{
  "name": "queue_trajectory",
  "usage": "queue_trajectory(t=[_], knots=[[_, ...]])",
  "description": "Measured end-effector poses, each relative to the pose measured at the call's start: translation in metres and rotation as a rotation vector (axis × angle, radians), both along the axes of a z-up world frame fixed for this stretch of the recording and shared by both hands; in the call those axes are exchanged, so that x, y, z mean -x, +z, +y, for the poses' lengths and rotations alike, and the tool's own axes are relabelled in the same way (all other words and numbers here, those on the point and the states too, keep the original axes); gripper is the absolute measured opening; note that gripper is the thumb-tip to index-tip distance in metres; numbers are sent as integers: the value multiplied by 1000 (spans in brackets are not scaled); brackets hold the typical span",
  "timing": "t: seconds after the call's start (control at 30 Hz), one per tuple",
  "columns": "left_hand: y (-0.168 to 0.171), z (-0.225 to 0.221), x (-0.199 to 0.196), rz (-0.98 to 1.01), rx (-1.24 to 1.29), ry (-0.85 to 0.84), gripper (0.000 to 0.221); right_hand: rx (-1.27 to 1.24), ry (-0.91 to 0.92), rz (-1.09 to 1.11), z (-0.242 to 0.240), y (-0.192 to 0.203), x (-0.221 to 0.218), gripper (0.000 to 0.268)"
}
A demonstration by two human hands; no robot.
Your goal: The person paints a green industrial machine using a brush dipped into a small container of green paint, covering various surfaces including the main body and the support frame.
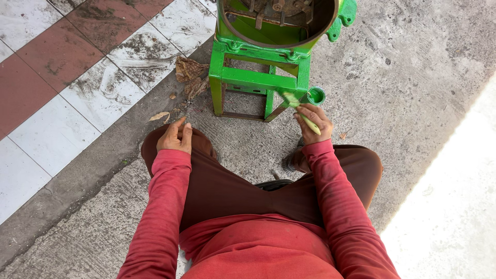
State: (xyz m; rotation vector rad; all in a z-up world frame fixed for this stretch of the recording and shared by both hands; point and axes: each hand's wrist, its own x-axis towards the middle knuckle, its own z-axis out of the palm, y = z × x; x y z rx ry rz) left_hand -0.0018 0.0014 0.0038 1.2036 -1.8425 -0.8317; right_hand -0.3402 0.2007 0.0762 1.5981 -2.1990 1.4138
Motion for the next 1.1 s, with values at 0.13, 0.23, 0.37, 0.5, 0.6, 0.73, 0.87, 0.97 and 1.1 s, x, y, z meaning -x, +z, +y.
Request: queue_trajectory(t=[0.13,0.23,0.37,0.5,0.6,0.73,0.87,0.97,1.1], knots=[[-1,1,-4,2,-17,3,29,36,-25,60,6,4,-6,23],[1,-2,-2,-1,9,16,29,-31,57,203,0,0,-10,27],[0,3,1,-19,-88,17,30,-52,104,276,0,-1,-7,33],[1,0,-3,3,-22,19,30,-114,64,388,15,13,1,34],[0,-1,-3,7,39,12,28,-150,83,425,19,16,-1,38],[1,1,0,1,-6,2,29,-155,151,353,12,9,-7,40],[5,2,-2,20,-129,24,31,-100,31,341,15,5,-4,42],[5,1,-4,25,-139,23,31,-107,-18,256,28,4,-3,41],[-1,3,-3,47,-19,16,30,-273,85,386,25,2,-18,40]])
